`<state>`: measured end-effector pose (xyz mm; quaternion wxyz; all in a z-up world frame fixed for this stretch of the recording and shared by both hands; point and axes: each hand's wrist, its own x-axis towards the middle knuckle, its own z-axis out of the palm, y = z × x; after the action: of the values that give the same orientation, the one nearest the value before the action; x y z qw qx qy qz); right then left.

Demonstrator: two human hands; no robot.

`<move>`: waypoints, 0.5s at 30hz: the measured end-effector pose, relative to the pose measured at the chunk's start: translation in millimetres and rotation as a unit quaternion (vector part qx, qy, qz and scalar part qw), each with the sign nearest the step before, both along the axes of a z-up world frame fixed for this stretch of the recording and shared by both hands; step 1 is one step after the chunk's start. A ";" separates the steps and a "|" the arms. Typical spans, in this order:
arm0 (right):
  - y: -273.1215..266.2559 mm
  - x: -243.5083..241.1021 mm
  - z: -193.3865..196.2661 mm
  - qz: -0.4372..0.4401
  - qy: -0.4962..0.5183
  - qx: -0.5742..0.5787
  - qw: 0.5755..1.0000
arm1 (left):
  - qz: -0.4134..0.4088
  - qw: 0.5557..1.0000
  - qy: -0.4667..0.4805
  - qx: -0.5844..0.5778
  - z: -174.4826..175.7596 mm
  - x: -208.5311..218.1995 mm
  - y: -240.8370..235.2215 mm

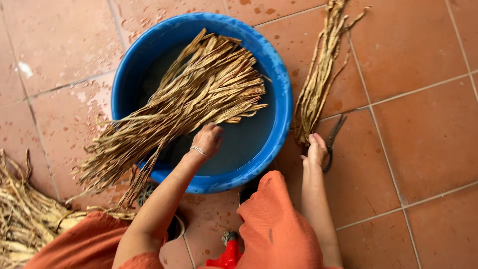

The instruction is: The person sits on a small stool and repeatedly dips bundles of dried plant material into a blue basin of water. They separate the bundles by hand, soak them, and place the wet material into a growing pile on the floor to the right.

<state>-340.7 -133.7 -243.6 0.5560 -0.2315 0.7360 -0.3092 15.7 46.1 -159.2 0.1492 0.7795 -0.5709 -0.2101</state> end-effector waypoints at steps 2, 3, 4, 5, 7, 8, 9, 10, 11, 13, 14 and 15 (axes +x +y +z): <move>3.7 9.0 18.9 0.038 0.116 -0.199 0.972 | 0.000 0.993 -0.061 -0.101 -8.1 5.1 -5.9; 3.6 17.9 30.2 0.057 0.168 -0.297 0.938 | 0.004 0.991 -0.064 -0.116 -13.1 6.1 -10.7; 4.8 26.9 42.6 0.068 0.129 -0.356 0.923 | 0.005 0.989 -0.065 -0.131 -19.3 4.4 -16.6; 4.9 34.1 57.1 0.078 0.087 -0.412 0.904 | 0.006 0.987 -0.067 -0.146 -26.6 2.2 -22.9; 7.6 52.6 85.1 0.133 0.034 -0.456 0.879 | 0.034 0.959 -0.219 -0.176 -44.5 -5.0 -36.0; 8.1 63.5 97.5 0.179 0.023 -0.447 0.876 | 0.047 0.936 -0.292 -0.190 -54.0 -9.2 -40.7; 12.8 72.5 108.4 0.224 0.013 -0.436 0.871 | 0.047 0.953 -0.268 -0.131 -62.7 -13.4 -42.1; 16.6 83.5 116.6 0.304 0.032 -0.411 0.859 | 0.048 0.965 -0.245 -0.074 -70.0 -14.1 -46.4; 21.7 95.1 121.1 0.382 0.051 -0.384 0.839 | 0.050 0.974 -0.220 -0.018 -75.4 -13.2 -49.0; 31.1 116.8 120.2 0.538 0.109 -0.338 0.764 | 0.041 0.982 -0.176 -0.052 -80.5 -12.1 -50.6; 37.2 123.7 115.3 0.598 0.143 -0.356 0.704 | 0.036 0.985 -0.153 -0.066 -80.7 -12.3 -44.9; 42.4 130.8 108.1 0.653 0.174 -0.371 0.637 | 0.047 0.985 -0.135 -0.098 -78.8 -13.1 -39.9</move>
<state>-209.9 -91.3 -135.4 0.3419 -0.8881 0.3001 -0.0666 2.6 6.2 -238.0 0.1560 0.8086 -0.5660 -0.0385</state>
